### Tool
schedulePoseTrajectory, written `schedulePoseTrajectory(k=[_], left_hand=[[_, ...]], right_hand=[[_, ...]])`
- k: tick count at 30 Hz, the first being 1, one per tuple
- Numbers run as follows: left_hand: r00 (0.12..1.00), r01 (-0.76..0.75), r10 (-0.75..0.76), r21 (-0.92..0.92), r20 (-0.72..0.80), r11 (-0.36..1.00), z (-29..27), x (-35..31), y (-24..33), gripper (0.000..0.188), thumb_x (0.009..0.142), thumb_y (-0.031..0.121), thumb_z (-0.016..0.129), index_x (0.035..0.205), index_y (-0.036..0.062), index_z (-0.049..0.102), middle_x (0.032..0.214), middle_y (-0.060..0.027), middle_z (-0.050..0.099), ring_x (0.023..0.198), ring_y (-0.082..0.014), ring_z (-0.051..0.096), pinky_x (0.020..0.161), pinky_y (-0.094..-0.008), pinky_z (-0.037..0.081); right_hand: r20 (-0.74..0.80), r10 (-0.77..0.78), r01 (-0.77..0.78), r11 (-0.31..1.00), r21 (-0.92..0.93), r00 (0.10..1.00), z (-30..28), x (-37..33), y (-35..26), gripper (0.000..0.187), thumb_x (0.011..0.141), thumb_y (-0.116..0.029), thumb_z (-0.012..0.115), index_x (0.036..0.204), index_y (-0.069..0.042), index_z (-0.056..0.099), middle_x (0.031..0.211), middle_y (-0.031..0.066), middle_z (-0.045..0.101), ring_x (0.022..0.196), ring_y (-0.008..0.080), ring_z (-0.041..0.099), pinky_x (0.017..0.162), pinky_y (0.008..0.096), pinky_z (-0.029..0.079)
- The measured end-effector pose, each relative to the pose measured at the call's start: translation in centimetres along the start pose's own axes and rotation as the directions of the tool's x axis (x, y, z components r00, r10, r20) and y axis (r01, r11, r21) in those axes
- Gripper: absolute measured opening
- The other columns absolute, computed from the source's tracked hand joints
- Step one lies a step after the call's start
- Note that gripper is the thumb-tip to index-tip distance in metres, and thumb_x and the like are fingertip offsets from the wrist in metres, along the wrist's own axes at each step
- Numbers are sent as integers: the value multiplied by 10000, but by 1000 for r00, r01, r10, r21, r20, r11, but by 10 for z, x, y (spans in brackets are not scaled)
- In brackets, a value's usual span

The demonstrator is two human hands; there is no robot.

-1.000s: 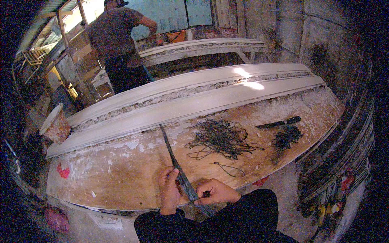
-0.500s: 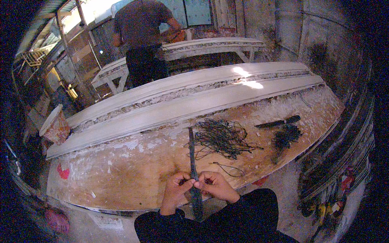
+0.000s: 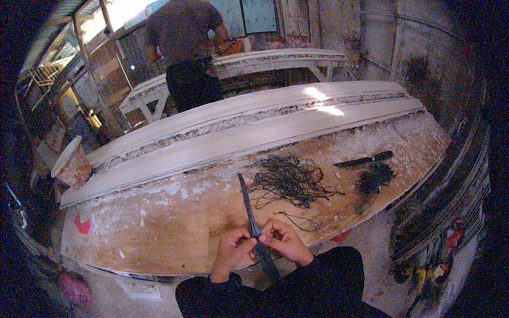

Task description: The person strips insulation from black wires by hand, pulling the outer sheath off and separating the inner strands. They handle multiple wire pieces one at a time, placing stripped pieces on the workbench.

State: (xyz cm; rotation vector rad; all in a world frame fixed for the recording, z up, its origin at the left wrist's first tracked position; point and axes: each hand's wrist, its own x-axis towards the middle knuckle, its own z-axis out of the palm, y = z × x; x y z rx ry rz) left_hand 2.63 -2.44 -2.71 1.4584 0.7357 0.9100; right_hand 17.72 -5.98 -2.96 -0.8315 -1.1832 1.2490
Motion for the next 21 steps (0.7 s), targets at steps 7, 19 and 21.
schedulePoseTrajectory(k=[7,19,21], left_hand=[[998,-4,-10,229,60,973,1,-6,6,131,759,50,554,646,35,491,573,1,498,470,-80,517,422,-196,406],[997,37,-56,311,52,950,3,-4,8,162,735,83,572,627,21,469,543,-3,396,513,-83,389,459,-237,305],[999,-8,-9,326,52,945,3,-3,9,157,740,82,569,631,20,474,551,-2,409,518,-79,394,460,-236,305]], right_hand=[[-3,23,-23,999,-34,1000,-6,-4,3,160,787,-162,586,695,-79,485,694,-30,437,604,45,418,539,181,331],[-5,38,-38,999,-19,999,-6,-2,5,166,760,-145,621,696,-90,478,671,-54,446,593,26,421,515,176,333],[-15,56,-56,997,-61,998,-8,-1,6,172,757,-139,624,688,-91,473,667,-58,450,591,23,419,508,173,326]])
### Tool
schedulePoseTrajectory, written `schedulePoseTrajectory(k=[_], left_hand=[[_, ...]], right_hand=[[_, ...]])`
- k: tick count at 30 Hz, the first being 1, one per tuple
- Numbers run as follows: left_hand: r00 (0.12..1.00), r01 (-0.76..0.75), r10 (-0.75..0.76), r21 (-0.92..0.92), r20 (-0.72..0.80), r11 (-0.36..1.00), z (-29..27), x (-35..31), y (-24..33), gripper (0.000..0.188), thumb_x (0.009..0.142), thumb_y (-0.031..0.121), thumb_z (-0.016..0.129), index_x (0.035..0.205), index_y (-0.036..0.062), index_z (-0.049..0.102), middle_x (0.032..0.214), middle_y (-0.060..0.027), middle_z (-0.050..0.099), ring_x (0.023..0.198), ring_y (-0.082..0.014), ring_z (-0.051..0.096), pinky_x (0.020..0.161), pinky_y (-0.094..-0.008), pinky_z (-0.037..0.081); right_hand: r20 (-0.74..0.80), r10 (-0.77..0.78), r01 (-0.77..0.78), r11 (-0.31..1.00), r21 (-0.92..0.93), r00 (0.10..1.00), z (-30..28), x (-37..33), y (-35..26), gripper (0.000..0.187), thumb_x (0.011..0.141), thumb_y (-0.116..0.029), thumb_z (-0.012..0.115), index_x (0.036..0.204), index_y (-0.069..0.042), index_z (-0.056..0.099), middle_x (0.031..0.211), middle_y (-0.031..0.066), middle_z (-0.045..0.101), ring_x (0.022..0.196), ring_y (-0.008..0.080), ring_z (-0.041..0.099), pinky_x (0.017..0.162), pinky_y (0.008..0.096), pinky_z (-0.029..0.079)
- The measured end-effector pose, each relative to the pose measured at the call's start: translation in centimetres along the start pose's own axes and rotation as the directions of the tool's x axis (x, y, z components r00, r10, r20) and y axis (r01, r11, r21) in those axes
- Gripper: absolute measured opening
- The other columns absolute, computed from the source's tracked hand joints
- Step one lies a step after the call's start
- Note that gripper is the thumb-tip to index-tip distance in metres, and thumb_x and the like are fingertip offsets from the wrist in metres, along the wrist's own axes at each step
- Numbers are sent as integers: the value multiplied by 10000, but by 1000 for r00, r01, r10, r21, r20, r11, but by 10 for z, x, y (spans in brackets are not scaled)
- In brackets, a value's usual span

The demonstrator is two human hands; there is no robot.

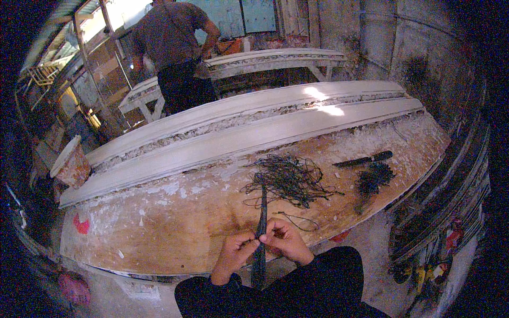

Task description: The person strips insulation from black wires by hand, pulling the outer sheath off and separating the inner strands. They handle multiple wire pieces one at a time, placing stripped pieces on the workbench.

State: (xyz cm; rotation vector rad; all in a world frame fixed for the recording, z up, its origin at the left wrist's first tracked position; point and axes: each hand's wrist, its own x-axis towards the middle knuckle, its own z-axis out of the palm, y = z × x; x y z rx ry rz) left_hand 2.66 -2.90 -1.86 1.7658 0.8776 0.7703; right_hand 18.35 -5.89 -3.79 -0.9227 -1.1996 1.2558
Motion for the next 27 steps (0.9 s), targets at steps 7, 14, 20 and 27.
schedulePoseTrajectory(k=[7,14,20,27], left_hand=[[991,-6,0,-47,-131,999,6,-1,-2,119,778,112,561,706,19,543,587,26,459,545,-54,417,486,-211,331],[975,-42,25,-70,-219,997,7,1,0,100,793,126,562,747,37,565,649,32,514,582,-45,451,514,-196,367],[959,-59,37,-70,-282,996,9,0,3,102,792,122,563,748,30,560,647,28,505,580,-44,438,511,-198,363],[953,-94,71,-63,-293,994,10,3,-4,95,786,113,565,742,30,552,640,27,490,567,-44,415,495,-200,344]], right_hand=[[-14,24,-23,998,62,1000,2,0,-5,167,741,-126,638,662,-89,495,644,-57,470,550,15,396,479,170,298],[37,103,-103,995,-1,994,-1,-2,0,121,742,-105,630,688,-88,523,623,-72,453,530,8,381,464,166,281],[-3,29,-29,1000,-8,1000,-1,2,11,157,756,-87,607,674,-95,473,680,-66,462,527,14,377,456,169,276],[-47,4,-5,1000,-22,999,0,1,2,165,776,-123,588,677,-122,455,635,-54,452,487,27,391,399,176,271]])
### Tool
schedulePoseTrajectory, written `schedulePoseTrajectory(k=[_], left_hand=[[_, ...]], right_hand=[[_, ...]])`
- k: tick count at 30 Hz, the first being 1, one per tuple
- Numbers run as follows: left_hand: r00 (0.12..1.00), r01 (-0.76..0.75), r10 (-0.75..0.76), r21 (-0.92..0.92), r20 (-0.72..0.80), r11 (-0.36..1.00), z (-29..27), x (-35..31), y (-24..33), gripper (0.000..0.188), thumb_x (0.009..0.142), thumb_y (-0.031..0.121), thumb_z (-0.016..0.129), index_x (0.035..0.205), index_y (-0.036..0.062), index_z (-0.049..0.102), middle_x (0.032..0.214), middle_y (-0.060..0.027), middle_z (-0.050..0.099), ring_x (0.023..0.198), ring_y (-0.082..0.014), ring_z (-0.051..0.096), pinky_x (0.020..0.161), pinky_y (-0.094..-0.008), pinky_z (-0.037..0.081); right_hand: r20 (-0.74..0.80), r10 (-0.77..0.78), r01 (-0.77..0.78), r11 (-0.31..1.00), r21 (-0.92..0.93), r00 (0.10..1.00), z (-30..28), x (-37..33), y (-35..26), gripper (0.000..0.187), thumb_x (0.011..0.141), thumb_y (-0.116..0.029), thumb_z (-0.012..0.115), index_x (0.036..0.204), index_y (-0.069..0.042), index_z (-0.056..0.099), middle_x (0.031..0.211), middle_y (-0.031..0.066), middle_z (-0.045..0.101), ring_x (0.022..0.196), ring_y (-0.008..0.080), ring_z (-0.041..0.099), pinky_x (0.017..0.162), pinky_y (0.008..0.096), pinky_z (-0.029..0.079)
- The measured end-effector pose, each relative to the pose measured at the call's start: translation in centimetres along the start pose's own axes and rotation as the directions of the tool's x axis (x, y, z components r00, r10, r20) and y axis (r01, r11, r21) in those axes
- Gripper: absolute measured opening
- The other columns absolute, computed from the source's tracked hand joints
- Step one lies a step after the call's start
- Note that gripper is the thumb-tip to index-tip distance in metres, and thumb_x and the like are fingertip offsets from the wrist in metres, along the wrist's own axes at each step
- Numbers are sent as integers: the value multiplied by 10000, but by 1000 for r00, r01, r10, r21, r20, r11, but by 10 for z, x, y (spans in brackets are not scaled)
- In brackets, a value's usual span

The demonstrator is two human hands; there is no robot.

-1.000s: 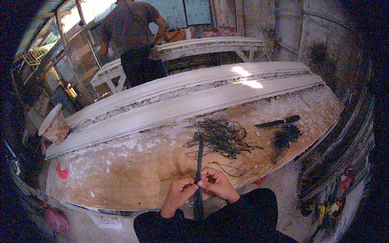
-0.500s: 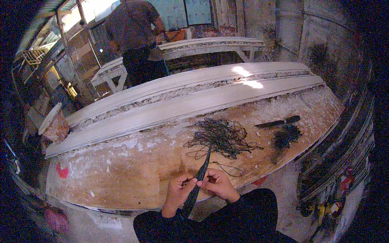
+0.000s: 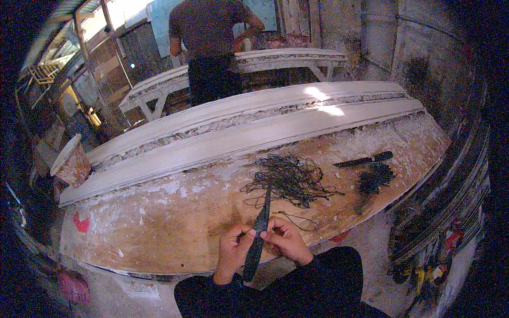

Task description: The person strips insulation from black wires by hand, pulling the outer sheath off and separating the inner strands. They handle multiple wire pieces one at a time, placing stripped pieces on the workbench.

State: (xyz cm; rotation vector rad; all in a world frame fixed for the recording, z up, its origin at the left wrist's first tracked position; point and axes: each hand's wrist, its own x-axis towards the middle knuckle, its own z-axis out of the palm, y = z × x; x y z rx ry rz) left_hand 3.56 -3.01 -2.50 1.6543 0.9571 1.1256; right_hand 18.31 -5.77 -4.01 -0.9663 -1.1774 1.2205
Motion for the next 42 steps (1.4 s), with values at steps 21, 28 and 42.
schedulePoseTrajectory(k=[21,28,42], left_hand=[[979,194,-176,-188,107,963,-2,-1,2,100,781,109,577,809,15,557,668,-3,544,577,-52,486,496,-204,397],[977,212,-208,-85,53,974,-2,2,3,135,792,154,566,839,27,575,682,-1,563,561,-75,518,467,-206,425],[888,233,-401,-532,-226,814,-2,4,-16,101,782,141,555,838,56,552,751,-9,537,621,-85,501,488,-225,417]], right_hand=[[-11,-48,48,999,8,999,-2,-1,5,155,764,-107,582,658,-92,470,631,-28,456,468,43,405,402,189,298],[187,18,-19,1000,5,982,0,-2,-4,146,754,-92,581,647,-74,484,654,-31,457,541,31,400,461,179,300],[273,-49,47,999,12,961,-5,-2,-2,97,710,-10,553,638,-34,491,652,-11,456,620,73,422,556,205,316]])
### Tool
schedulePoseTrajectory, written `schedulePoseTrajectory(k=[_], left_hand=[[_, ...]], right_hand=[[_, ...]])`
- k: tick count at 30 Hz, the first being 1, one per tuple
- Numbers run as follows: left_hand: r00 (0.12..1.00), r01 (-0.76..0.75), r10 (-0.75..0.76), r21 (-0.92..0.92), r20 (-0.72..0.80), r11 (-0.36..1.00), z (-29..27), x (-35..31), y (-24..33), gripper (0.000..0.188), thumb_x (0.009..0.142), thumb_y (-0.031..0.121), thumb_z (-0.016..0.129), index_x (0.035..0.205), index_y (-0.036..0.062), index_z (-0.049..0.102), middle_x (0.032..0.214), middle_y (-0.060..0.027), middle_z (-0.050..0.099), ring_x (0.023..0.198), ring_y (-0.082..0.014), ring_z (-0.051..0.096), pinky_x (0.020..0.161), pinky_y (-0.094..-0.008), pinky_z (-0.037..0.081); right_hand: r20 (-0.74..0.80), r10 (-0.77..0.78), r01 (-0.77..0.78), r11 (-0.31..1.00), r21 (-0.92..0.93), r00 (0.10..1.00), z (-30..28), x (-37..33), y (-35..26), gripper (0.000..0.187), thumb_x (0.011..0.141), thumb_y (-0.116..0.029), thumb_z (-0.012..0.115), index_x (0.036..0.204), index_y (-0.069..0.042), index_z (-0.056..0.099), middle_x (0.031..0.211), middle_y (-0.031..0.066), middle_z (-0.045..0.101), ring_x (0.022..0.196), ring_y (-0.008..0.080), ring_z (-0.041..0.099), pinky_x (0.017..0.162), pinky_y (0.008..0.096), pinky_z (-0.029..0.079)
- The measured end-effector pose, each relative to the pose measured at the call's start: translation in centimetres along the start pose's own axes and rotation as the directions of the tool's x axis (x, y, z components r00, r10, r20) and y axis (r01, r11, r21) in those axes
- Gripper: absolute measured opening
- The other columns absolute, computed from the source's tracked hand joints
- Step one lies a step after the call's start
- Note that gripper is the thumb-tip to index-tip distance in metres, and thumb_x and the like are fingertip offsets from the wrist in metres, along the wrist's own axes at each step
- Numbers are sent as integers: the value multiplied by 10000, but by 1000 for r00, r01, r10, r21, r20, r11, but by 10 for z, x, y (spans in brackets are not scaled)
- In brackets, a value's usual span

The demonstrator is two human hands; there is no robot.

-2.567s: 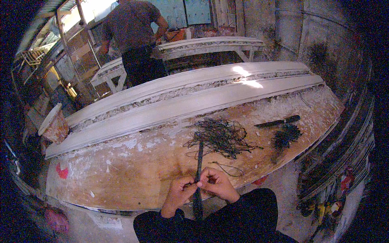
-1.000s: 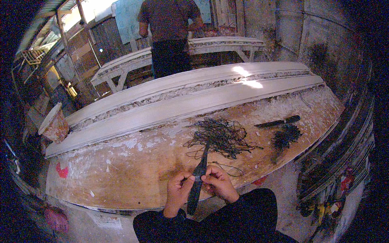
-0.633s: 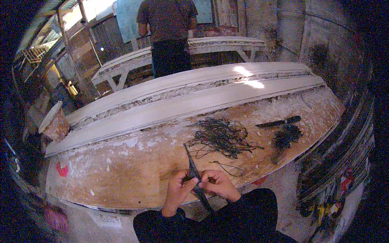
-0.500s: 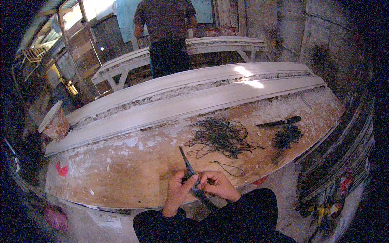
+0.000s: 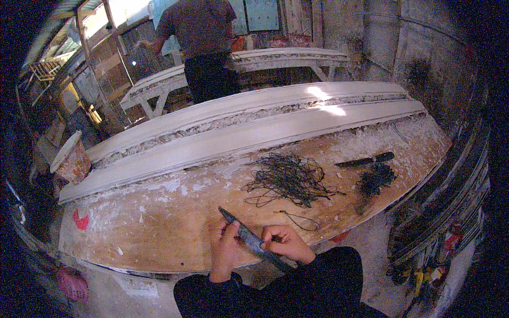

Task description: The person strips insulation from black wires by hand, pulling the outer sheath off and separating the inner strands. They handle multiple wire pieces one at a time, placing stripped pieces on the workbench.

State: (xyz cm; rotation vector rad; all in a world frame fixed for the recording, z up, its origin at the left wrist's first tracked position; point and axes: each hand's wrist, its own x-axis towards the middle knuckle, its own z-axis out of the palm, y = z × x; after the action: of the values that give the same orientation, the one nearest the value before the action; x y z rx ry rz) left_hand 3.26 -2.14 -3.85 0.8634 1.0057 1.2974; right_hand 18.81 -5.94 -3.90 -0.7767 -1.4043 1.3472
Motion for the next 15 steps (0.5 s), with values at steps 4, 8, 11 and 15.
schedulePoseTrajectory(k=[4,8,11,15], left_hand=[[1000,22,-22,-103,-7,994,1,-4,10,65,771,120,572,767,59,549,713,-13,537,580,-87,499,466,-235,410],[951,-149,62,273,304,950,3,-8,24,116,764,109,592,678,52,541,604,0,523,508,-76,492,434,-220,393],[920,-284,81,510,384,812,6,-13,26,148,760,111,605,648,46,533,553,7,515,482,-60,487,421,-202,383],[900,-289,56,496,432,819,6,-15,28,150,765,128,605,662,46,533,553,3,524,487,-54,493,425,-189,383]], right_hand=[[-39,7,-6,1000,28,999,6,2,-5,111,734,-64,587,671,-47,497,662,-17,447,627,71,422,569,203,327],[-162,83,-80,996,25,983,9,2,-9,160,755,-148,617,707,-68,487,701,-25,433,629,60,418,566,196,341],[-161,-54,41,996,-85,985,7,5,-7,177,757,-163,623,715,-77,474,710,-33,430,610,44,416,519,183,346],[-177,-27,18,999,-51,984,7,3,-4,174,770,-170,606,705,-90,465,693,-41,433,576,28,419,447,169,333]])
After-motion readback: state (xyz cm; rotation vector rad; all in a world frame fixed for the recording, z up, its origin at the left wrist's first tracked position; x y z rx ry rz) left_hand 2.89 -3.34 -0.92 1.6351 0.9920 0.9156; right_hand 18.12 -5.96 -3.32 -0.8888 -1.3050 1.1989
